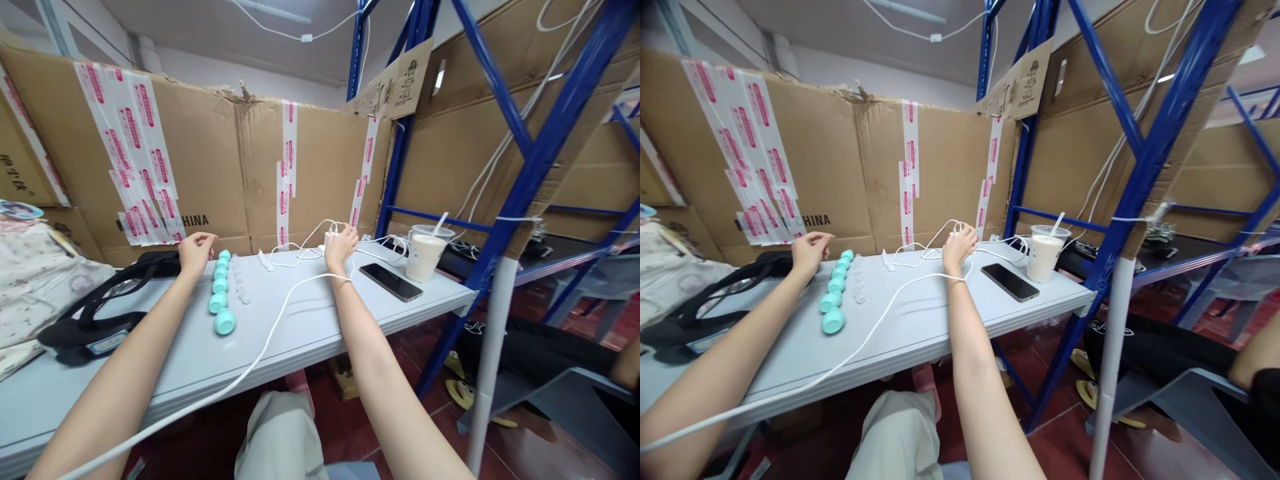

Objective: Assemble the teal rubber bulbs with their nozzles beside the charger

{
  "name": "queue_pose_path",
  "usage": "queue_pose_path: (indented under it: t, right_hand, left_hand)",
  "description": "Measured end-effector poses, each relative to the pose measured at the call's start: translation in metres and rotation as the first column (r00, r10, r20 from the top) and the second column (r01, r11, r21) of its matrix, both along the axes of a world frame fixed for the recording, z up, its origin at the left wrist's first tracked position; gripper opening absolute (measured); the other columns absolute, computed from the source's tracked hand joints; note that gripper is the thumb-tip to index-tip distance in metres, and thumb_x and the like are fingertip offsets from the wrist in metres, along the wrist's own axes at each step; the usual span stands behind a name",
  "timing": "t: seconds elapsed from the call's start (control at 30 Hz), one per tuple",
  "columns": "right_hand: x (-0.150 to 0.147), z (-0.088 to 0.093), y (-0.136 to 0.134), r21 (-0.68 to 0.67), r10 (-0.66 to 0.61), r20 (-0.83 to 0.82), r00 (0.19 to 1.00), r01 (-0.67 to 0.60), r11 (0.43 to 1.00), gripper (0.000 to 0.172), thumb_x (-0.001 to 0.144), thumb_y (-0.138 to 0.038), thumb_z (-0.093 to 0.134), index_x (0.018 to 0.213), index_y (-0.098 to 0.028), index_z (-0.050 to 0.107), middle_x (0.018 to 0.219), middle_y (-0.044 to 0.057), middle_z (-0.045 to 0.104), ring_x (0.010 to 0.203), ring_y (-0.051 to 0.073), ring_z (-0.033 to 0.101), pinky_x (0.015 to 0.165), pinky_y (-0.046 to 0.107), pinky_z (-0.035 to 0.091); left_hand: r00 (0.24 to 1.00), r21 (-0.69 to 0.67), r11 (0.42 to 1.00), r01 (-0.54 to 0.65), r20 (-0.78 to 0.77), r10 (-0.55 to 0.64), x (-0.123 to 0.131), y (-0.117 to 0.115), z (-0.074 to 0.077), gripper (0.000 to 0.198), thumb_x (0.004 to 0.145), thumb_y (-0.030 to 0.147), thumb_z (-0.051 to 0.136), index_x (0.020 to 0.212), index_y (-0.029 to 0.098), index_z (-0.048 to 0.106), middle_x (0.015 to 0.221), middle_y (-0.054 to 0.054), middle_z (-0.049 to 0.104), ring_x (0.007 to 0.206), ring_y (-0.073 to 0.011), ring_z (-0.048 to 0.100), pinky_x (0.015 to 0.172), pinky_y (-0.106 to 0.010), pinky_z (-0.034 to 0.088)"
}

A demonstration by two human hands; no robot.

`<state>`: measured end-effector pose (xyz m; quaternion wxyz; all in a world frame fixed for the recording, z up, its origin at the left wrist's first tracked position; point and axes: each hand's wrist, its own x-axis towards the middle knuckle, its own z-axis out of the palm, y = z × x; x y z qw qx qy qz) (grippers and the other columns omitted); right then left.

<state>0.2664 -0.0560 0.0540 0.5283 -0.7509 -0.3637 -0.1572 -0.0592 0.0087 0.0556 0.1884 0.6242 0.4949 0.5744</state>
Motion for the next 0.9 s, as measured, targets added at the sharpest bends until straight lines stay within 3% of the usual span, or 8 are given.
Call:
queue_pose_path:
  t: [0.1, 0.23, 0.33, 0.4, 0.47, 0.6, 0.77, 0.9]
  right_hand:
    - [0.019, -0.016, 0.011, -0.081, -0.048, -0.141, 0.989, 0.037, 0.996, 0.046, 0.085, -0.021, 0.043, 0.131, -0.014, 0.043, 0.13, 0.02, 0.047, 0.123, 0.03, 0.039, 0.097, 0.046, 0.033]
    - [0.028, -0.028, 0.023, -0.108, -0.027, -0.146, 0.989, 0.011, 0.994, 0.038, 0.087, -0.021, 0.04, 0.122, -0.02, 0.052, 0.124, 0.013, 0.055, 0.118, 0.028, 0.044, 0.096, 0.047, 0.029]
    - [0.031, -0.032, 0.028, -0.128, -0.019, -0.104, 0.994, 0.006, 0.992, 0.034, 0.087, -0.021, 0.04, 0.117, -0.021, 0.056, 0.118, 0.01, 0.06, 0.113, 0.028, 0.047, 0.095, 0.048, 0.027]
    - [0.032, -0.034, 0.03, -0.145, -0.027, -0.075, 0.997, 0.015, 0.989, 0.032, 0.086, -0.02, 0.04, 0.114, -0.02, 0.057, 0.114, 0.01, 0.062, 0.11, 0.028, 0.048, 0.094, 0.048, 0.026]
    - [0.032, -0.034, 0.031, -0.154, -0.039, -0.06, 0.997, 0.029, 0.988, 0.032, 0.086, -0.019, 0.04, 0.112, -0.019, 0.058, 0.112, 0.011, 0.062, 0.109, 0.028, 0.048, 0.093, 0.048, 0.026]
    - [0.03, -0.033, 0.03, -0.156, -0.04, -0.059, 0.997, 0.03, 0.987, 0.032, 0.085, -0.018, 0.04, 0.112, -0.019, 0.059, 0.11, 0.01, 0.063, 0.107, 0.027, 0.05, 0.092, 0.045, 0.026]
    - [0.026, -0.031, 0.027, -0.154, -0.02, -0.078, 0.997, 0.008, 0.988, 0.032, 0.086, -0.019, 0.038, 0.111, -0.02, 0.058, 0.11, 0.01, 0.062, 0.106, 0.026, 0.051, 0.09, 0.044, 0.027]
    - [0.025, -0.031, 0.028, -0.152, -0.009, -0.109, 0.994, -0.008, 0.988, 0.029, 0.086, -0.018, 0.042, 0.11, -0.021, 0.059, 0.11, 0.009, 0.062, 0.105, 0.025, 0.052, 0.09, 0.043, 0.026]
  left_hand:
    - [1.0, 0.016, 1.0, 0.006, 0.016, -0.007, -0.003, -0.003, 0.005, 0.035, 0.07, 0.042, 0.052, 0.086, 0.015, 0.065, 0.051, 0.003, 0.051, 0.045, -0.0094, 0.045, 0.046, -0.02, 0.038]
    - [0.935, -0.051, 0.962, 0.269, -0.227, -0.274, -0.004, -0.051, 0.029, 0.042, 0.072, 0.053, 0.054, 0.089, 0.016, 0.067, 0.049, 0.003, 0.048, 0.044, -0.0099, 0.04, 0.044, -0.021, 0.03]
    - [0.666, -0.28, 0.893, 0.353, -0.595, -0.45, 0.0, -0.102, 0.041, 0.043, 0.068, 0.058, 0.059, 0.087, 0.022, 0.07, 0.051, 0.002, 0.051, 0.047, -0.0112, 0.042, 0.047, -0.023, 0.028]
    - [0.462, -0.347, 0.891, 0.291, -0.765, -0.449, 0.001, -0.131, 0.038, 0.042, 0.064, 0.061, 0.063, 0.086, 0.027, 0.072, 0.055, 0.001, 0.055, 0.052, -0.0134, 0.047, 0.05, -0.023, 0.029]
    - [0.321, -0.365, 0.9, 0.239, -0.845, -0.428, 0.0, -0.149, 0.028, 0.042, 0.064, 0.062, 0.062, 0.089, 0.03, 0.071, 0.061, 0.0, 0.06, 0.058, -0.0162, 0.053, 0.053, -0.024, 0.029]
    - [0.213, -0.368, 0.909, 0.196, -0.889, -0.406, -0.008, -0.158, 0.014, 0.037, 0.076, 0.054, 0.053, 0.103, 0.031, 0.064, 0.073, 0.0, 0.065, 0.064, -0.0176, 0.056, 0.056, -0.026, 0.03]
    - [0.122, -0.352, 0.927, 0.13, -0.922, -0.367, -0.01, -0.158, 0.019, 0.031, 0.08, 0.047, 0.049, 0.101, 0.029, 0.063, 0.074, -0.002, 0.066, 0.065, -0.0188, 0.057, 0.057, -0.026, 0.03]
    - [0.077, -0.323, 0.939, 0.117, -0.94, -0.333, -0.016, -0.162, 0.021, 0.038, 0.083, 0.047, 0.047, 0.113, 0.032, 0.064, 0.077, -0.004, 0.067, 0.073, -0.0216, 0.059, 0.06, -0.026, 0.031]
